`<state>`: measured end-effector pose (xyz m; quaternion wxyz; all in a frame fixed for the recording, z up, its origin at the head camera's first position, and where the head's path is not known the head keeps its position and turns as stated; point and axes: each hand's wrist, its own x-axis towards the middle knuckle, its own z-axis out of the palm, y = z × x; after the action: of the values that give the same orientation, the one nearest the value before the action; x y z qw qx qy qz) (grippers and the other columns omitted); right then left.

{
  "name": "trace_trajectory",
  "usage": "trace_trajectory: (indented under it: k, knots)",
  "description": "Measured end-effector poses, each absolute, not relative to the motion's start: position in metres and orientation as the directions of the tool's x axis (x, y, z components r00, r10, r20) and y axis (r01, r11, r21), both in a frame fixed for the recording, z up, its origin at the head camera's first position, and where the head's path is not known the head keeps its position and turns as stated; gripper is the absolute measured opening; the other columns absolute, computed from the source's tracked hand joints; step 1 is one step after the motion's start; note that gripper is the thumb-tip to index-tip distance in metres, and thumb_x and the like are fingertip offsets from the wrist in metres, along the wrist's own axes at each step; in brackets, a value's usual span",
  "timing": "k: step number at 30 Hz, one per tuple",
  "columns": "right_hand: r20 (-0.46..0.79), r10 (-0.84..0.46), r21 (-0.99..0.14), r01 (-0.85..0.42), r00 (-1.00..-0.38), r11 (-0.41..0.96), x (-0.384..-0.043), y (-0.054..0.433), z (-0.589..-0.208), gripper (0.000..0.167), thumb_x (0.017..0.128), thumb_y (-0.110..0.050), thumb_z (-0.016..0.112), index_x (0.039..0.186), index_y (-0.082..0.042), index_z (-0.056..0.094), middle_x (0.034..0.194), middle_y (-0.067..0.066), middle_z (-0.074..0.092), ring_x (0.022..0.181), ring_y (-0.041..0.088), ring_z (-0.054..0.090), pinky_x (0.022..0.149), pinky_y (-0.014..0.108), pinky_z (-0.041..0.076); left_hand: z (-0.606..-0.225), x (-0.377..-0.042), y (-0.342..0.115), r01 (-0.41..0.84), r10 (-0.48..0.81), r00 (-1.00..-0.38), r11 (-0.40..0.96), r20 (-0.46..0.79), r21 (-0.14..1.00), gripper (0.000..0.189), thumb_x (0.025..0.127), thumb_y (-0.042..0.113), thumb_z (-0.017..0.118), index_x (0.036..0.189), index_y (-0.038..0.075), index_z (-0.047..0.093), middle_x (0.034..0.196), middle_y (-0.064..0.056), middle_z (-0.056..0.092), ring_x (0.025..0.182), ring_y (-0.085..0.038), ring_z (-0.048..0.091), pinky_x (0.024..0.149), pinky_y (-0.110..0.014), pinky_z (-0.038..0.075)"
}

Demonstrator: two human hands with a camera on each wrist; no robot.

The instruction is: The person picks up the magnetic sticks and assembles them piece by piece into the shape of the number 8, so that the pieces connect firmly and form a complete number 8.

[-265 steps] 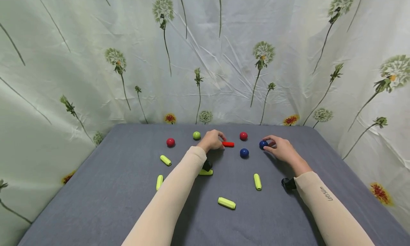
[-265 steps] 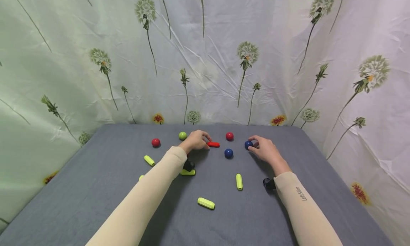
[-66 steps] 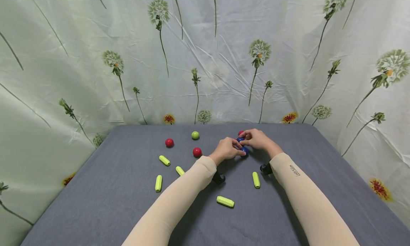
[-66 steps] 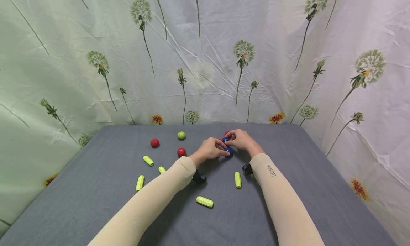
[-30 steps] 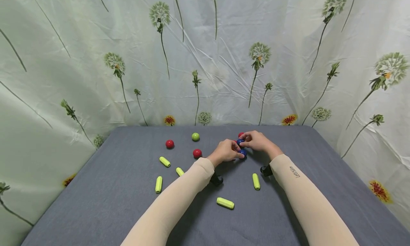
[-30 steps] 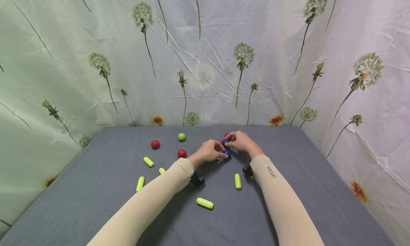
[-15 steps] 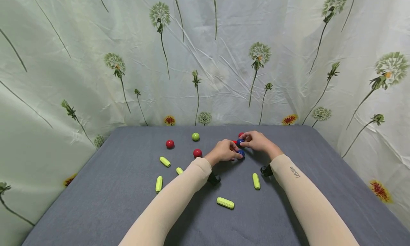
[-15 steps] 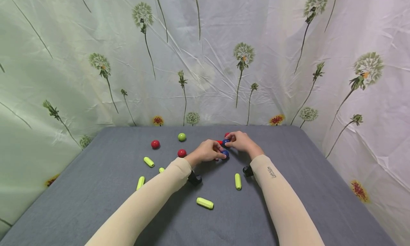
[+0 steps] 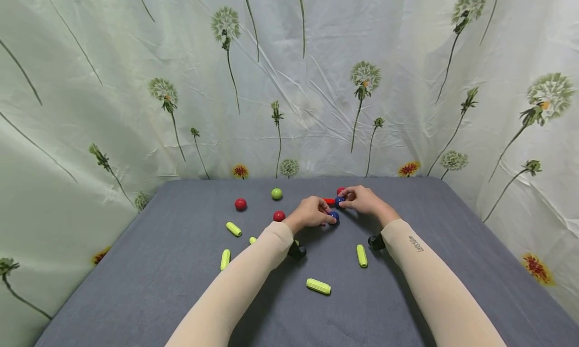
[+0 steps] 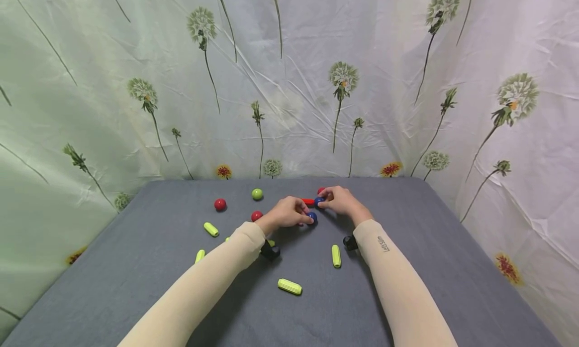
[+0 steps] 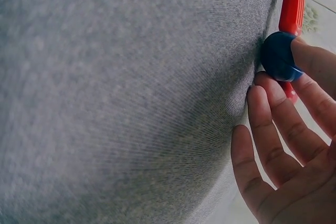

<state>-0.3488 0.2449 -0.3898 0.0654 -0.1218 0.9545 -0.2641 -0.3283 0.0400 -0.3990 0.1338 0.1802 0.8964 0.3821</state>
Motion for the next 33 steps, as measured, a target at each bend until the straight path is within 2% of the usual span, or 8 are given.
trace_trajectory:
  k: [16, 27, 33]
  knots:
    - [-0.066, -0.256, -0.531, -0.183, -0.965, 0.828, -0.344, 0.244, -0.388, 0.038, 0.088, -0.033, 0.064, 0.120, -0.012, 0.060, 0.105, 0.013, 0.066, 0.087, 0.022, 0.057, 0.075, 0.033, 0.044, -0.394, -0.329, 0.031, 0.256, 0.422, -0.903, 0.670, -0.075, 0.696, 0.021, 0.077, 0.034, 0.076, 0.081, 0.017, 0.065, 0.068, 0.002, 0.067, 0.061, -0.012, 0.060, 0.059, -0.025, 0.045]
    - [-0.071, -0.260, -0.553, -0.179, -0.963, 0.814, -0.345, 0.246, -0.391, 0.037, 0.088, -0.033, 0.064, 0.119, -0.012, 0.060, 0.107, 0.013, 0.065, 0.089, 0.022, 0.057, 0.076, 0.033, 0.045, -0.382, -0.335, 0.026, 0.247, 0.399, -0.914, 0.690, -0.073, 0.681, 0.021, 0.077, 0.031, 0.076, 0.086, 0.016, 0.064, 0.077, 0.002, 0.068, 0.066, -0.012, 0.062, 0.059, -0.024, 0.048]
    - [-0.059, -0.257, -0.550, -0.183, -0.965, 0.815, -0.344, 0.246, -0.391, 0.036, 0.087, -0.033, 0.065, 0.118, -0.013, 0.061, 0.105, 0.013, 0.066, 0.088, 0.022, 0.056, 0.074, 0.032, 0.044, -0.372, -0.339, 0.022, 0.256, 0.358, -0.933, 0.718, -0.028, 0.648, 0.023, 0.075, 0.030, 0.077, 0.088, 0.016, 0.065, 0.083, 0.002, 0.067, 0.076, -0.013, 0.058, 0.065, -0.024, 0.046]
